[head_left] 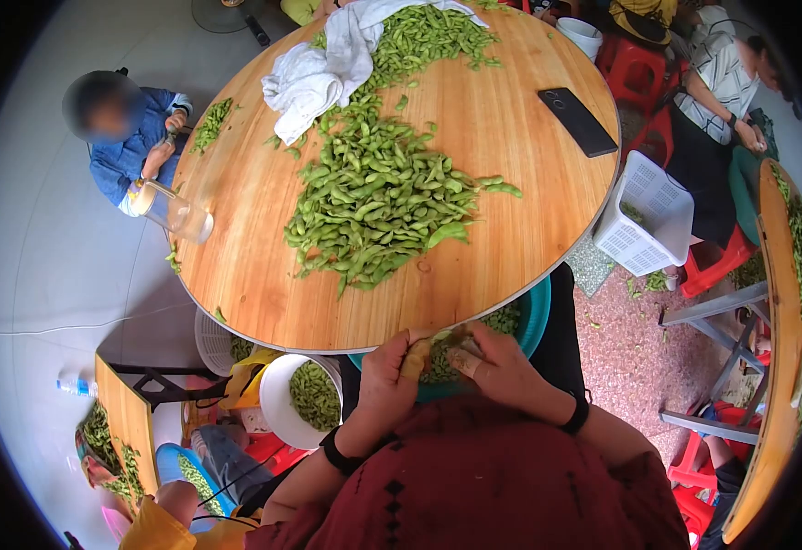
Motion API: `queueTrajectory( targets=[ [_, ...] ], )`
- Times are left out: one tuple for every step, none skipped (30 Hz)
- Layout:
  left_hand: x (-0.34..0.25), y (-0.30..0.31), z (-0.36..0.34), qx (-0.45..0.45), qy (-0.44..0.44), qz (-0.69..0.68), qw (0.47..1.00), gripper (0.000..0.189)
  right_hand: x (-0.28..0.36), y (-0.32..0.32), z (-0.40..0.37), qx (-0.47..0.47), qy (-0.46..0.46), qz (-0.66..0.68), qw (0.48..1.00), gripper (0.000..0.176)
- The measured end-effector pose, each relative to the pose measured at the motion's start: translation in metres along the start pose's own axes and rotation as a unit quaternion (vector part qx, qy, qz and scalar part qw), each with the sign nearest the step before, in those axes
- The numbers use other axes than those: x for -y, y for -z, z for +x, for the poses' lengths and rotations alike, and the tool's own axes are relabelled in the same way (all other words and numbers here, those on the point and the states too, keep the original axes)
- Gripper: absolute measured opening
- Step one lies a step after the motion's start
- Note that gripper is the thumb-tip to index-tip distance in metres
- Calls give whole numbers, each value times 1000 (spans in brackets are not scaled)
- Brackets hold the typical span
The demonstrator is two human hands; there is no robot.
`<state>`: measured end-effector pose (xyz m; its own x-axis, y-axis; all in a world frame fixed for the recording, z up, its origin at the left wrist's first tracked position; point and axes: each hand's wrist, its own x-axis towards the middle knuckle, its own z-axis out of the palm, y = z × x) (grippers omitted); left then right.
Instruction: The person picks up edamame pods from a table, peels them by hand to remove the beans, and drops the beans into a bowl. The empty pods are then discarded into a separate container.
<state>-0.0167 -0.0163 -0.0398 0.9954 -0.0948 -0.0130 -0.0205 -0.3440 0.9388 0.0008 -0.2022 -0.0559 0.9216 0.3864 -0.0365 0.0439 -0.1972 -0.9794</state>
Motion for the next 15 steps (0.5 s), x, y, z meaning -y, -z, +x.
queueTrajectory(
  targets=[
    [-1, 0, 1, -12, -62, 89, 994, 18, 3, 0, -1, 0, 0, 0, 1000, 21],
    [-2, 0, 1, -11, -61, 89, 994, 18, 9, 0, -2, -45, 20, -16, 999, 22],
    [-4, -1, 0, -12, -69, 101, 992, 17, 12, 0, -2, -90, 39, -31, 995, 23],
    [-5, -2, -1, -12, -77, 114, 990, 17, 10, 0, -3, -91, 37, -30, 995, 23],
    [-6, -3, -2, -11, -77, 114, 990, 17, 7, 0, -1, -98, 91, -53, 990, 23],
    [-7, -4, -3, -4, -95, 107, 990, 16, 6, 0, 0, -105, 144, -75, 981, 24],
    [-7, -5, -4, 3, -112, 100, 989, 15, 8, 1, 0, -106, 144, -73, 981, 24],
    [-7, -3, -5, 4, -111, 101, 989, 15, 10, 4, 0, -79, 121, -77, 987, 21],
    [-7, -1, -7, 21, -116, 116, 986, 15, 12, 5, -1, -51, 97, -80, 991, 18],
    [-6, 0, -6, 37, -122, 131, 983, 15, 11, 6, -1, -52, 97, -79, 991, 18],
    [-5, -1, -6, 37, -123, 132, 983, 15, 11, 6, -1, -27, 57, -29, 998, 16],
    [-1, -2, -6, 41, -130, 130, 982, 15, 11, 5, -1, -1, 18, 22, 1000, 16],
    [0, -3, -7, 45, -136, 127, 981, 15, 8, 2, 0, 1, 18, 23, 1000, 16],
    [0, -3, -9, 45, -133, 128, 982, 15, 2, -3, 0, -23, 42, 16, 999, 14],
    [0, -5, -7, 48, -133, 120, 983, 15, -2, -5, 1, -50, 67, 8, 996, 12]
  ],
)
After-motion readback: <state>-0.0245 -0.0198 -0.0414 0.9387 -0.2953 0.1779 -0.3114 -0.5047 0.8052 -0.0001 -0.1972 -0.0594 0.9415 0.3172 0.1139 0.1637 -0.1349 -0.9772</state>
